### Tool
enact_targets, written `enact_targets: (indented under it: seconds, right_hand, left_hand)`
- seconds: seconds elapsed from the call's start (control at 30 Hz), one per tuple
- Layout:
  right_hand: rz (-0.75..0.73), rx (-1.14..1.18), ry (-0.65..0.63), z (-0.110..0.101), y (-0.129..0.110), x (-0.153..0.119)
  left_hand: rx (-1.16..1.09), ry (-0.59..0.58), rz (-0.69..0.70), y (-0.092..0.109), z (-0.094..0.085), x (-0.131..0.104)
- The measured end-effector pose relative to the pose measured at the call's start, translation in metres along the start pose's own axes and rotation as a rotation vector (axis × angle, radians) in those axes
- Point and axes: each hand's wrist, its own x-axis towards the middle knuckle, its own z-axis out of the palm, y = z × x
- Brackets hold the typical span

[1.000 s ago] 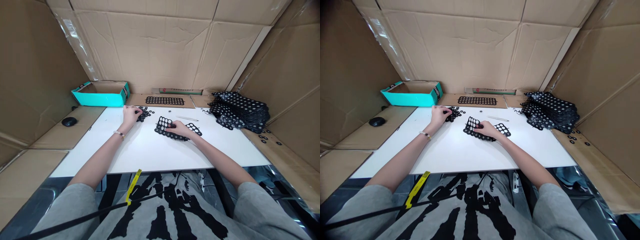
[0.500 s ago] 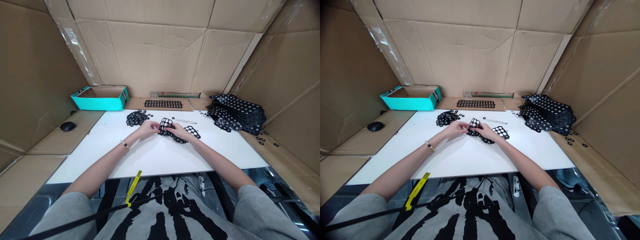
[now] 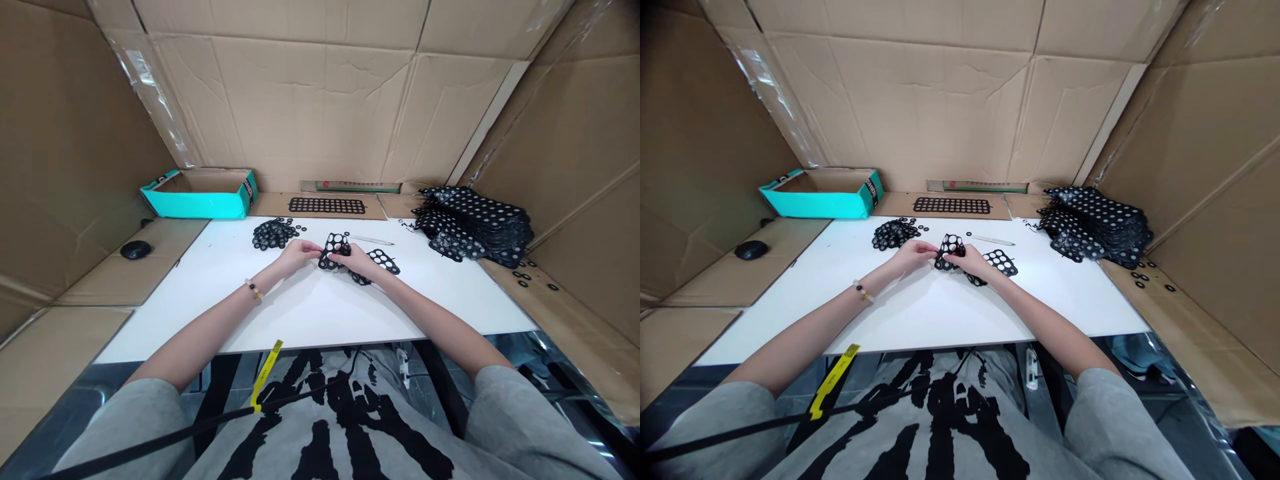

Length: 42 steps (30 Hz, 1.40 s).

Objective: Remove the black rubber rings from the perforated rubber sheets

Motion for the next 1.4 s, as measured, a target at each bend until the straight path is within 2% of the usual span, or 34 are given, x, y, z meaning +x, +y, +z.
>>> enact_targets:
  seconds: [0.07,0.2,0.27,0.33,0.4,0.47,0.5,0.53,0.63,0.7,0.77,0.87,1.03,1.13,1.2,1.27,1.3,1.4]
  right_hand:
    - [0.039,-0.019,0.034,-0.003,0.002,0.000]
    - [0.107,-0.007,0.124,-0.010,0.005,0.001]
    - [0.106,0.004,0.166,-0.013,0.006,0.001]
    - [0.090,0.007,0.176,-0.013,0.005,0.001]
    - [0.085,0.019,0.166,-0.012,0.003,0.000]
    - [0.094,0.038,0.161,-0.010,0.001,-0.001]
    - [0.098,0.048,0.166,-0.008,-0.001,-0.002]
    - [0.101,0.059,0.173,-0.007,-0.002,-0.003]
    - [0.098,0.104,0.174,-0.005,-0.006,-0.004]
    - [0.091,0.134,0.163,-0.004,-0.007,-0.004]
    - [0.084,0.143,0.160,-0.003,-0.006,-0.003]
    - [0.060,0.161,0.155,-0.001,-0.003,-0.003]
    - [0.008,0.211,0.098,-0.001,0.000,-0.002]
    - [0.006,0.218,0.077,-0.004,0.001,-0.001]
    - [0.011,0.200,0.073,-0.005,0.003,0.000]
    - [0.009,0.172,0.064,-0.006,0.005,0.000]
    - [0.009,0.157,0.057,-0.007,0.006,0.001]
    - [0.028,0.125,0.058,-0.007,0.008,0.001]
  left_hand:
    - [0.051,0.162,0.078,-0.001,-0.016,0.007]
    - [0.175,0.598,0.211,-0.007,-0.072,0.021]
    - [0.289,0.675,0.187,-0.012,-0.095,0.022]
    - [0.471,0.687,0.156,-0.016,-0.106,0.020]
    - [0.650,0.709,0.167,-0.016,-0.104,0.015]
    - [0.749,0.718,0.225,-0.009,-0.092,0.009]
    - [0.757,0.679,0.264,-0.004,-0.083,0.006]
    - [0.745,0.594,0.307,0.002,-0.073,0.003]
    - [0.664,0.207,0.385,0.018,-0.038,-0.007]
    - [0.639,0.088,0.375,0.023,-0.015,-0.014]
    - [0.588,0.091,0.355,0.021,0.003,-0.018]
    - [0.360,0.093,0.243,0.014,0.015,-0.018]
    - [-0.223,-0.035,-0.089,0.011,0.012,-0.014]
    - [-0.392,-0.064,-0.156,0.012,0.007,-0.012]
    - [-0.389,-0.052,-0.153,0.012,0.001,-0.009]
    - [-0.281,0.019,-0.103,0.011,-0.010,-0.004]
    - [-0.193,0.093,-0.056,0.010,-0.017,0.000]
    - [0.093,0.403,0.086,0.005,-0.047,0.010]
